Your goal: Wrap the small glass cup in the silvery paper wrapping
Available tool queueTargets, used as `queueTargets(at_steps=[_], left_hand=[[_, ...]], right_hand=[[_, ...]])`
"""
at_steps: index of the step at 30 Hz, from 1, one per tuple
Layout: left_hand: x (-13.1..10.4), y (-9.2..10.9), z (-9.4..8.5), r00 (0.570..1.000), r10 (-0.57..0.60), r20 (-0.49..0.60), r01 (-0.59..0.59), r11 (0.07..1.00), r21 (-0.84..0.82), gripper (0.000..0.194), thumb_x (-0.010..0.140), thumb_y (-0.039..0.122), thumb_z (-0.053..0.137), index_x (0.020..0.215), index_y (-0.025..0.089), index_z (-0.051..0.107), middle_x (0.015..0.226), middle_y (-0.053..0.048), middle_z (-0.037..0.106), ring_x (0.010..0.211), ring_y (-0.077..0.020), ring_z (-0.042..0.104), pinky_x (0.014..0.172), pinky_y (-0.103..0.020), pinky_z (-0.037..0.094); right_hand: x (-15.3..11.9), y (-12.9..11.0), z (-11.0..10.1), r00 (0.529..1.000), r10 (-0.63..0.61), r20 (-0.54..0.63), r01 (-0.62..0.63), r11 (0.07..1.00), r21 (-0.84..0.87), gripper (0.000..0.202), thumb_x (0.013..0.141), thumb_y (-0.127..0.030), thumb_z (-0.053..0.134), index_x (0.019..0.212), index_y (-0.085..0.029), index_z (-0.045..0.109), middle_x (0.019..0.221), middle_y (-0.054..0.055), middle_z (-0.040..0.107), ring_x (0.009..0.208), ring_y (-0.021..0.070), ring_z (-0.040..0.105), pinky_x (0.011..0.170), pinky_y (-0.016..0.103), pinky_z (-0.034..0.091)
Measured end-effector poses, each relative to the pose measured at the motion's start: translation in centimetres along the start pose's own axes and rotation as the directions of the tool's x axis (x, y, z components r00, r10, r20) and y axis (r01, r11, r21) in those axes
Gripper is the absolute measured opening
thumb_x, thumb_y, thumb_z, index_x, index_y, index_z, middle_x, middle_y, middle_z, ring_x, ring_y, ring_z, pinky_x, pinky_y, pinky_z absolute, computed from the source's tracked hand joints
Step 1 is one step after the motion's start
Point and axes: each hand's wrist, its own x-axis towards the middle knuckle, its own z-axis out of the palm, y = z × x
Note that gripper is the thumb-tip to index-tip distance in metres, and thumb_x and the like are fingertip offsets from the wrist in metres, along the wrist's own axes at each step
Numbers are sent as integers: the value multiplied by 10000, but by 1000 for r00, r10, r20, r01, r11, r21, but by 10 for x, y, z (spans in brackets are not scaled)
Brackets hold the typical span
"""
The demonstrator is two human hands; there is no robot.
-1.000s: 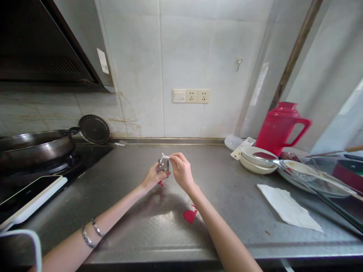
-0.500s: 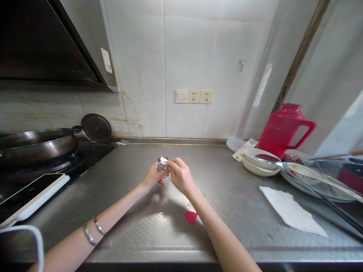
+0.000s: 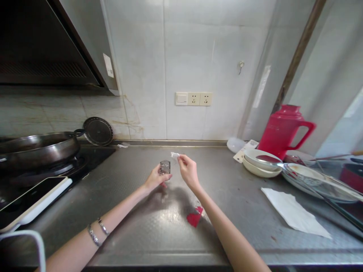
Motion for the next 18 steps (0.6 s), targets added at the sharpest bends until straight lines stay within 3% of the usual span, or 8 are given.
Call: queueTargets(at_steps=[5,9,13,18], left_hand=[[-1,-8,1,999,12,46,-14,999,46,637,581,268,800,1127,153,492,873,-30,583,663,-123,562,400,-177,490],[-2,-11,2,998,27,49,-28,999,33,660,606,282,789,1174,161,476,919,-34,583,652,-108,553,411,-179,497],[-1,-14,4,998,24,53,-24,1000,-12,719,608,292,787,1229,179,443,938,-35,578,666,-115,565,421,-188,504],[-1,-16,7,999,0,49,3,998,-62,821,599,321,802,1280,194,361,1010,-71,609,662,-128,595,413,-197,500]], right_hand=[[0,21,11,976,140,166,-166,973,158,400,795,-519,593,847,-143,718,825,71,724,764,198,638,733,310,493],[-7,21,8,925,230,303,-313,914,259,440,772,-549,625,948,-157,720,957,79,727,898,217,651,856,363,502],[-14,15,0,882,247,402,-377,880,287,459,750,-497,680,1080,-177,673,1120,90,691,1035,240,630,934,398,479],[-19,16,-2,846,227,483,-430,825,366,532,718,-410,736,1180,-189,593,1208,104,644,1063,241,630,912,383,496]])
